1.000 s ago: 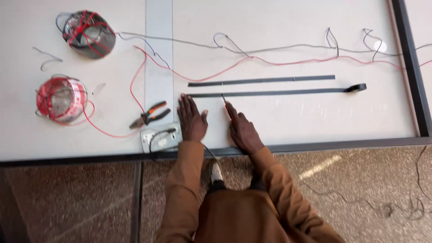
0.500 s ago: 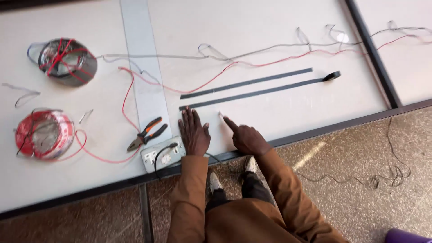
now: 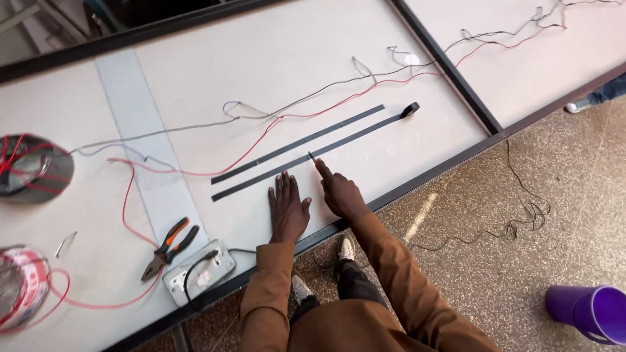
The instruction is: Connecting electrical wires and securing them with tape inside a sign frame.
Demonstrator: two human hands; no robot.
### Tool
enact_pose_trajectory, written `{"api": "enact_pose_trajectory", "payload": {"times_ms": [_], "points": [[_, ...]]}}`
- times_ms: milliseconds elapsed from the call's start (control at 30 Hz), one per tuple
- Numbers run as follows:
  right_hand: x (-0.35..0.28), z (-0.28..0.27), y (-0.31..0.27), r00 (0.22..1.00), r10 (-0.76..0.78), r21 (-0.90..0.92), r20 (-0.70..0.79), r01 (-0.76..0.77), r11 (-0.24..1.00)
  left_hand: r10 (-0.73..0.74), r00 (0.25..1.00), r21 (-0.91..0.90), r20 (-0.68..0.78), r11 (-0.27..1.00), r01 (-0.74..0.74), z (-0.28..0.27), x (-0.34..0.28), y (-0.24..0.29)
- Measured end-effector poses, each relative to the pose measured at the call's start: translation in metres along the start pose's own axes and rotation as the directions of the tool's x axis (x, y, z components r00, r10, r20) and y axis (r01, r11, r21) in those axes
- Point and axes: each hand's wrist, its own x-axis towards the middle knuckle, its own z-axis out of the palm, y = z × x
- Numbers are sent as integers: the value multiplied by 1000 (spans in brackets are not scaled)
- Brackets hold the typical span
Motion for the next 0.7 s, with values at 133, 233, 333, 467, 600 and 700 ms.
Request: {"api": "enact_pose_trajectory", "payload": {"times_ms": [133, 233, 333, 467, 600, 700], "points": [[10, -1, 1, 998, 46, -67, 43, -43, 997, 1, 999, 62, -33, 998, 1, 11, 8, -1], [-7, 0, 18, 997, 5, -116, 75, 3, 993, -1, 1000, 1, 2, 1000, 1, 9, 0, -1], [-30, -24, 31, 990, -23, -58, 139, 32, 998, 6, 1000, 12, -5, 1000, -6, 1, 10, 3], [-74, -52, 38, 975, -54, 114, 216, 30, 993, -21, 998, -11, 57, 1000, 22, 3, -4, 12], [-66, -47, 92, 990, 41, 186, 135, -66, 980, 57, 991, -20, 117, 998, -55, 8, 15, 46], [-26, -60, 117, 997, 82, 193, 16, -83, 978, 109, 984, -6, 140, 994, -109, 24, 43, 75]]}}
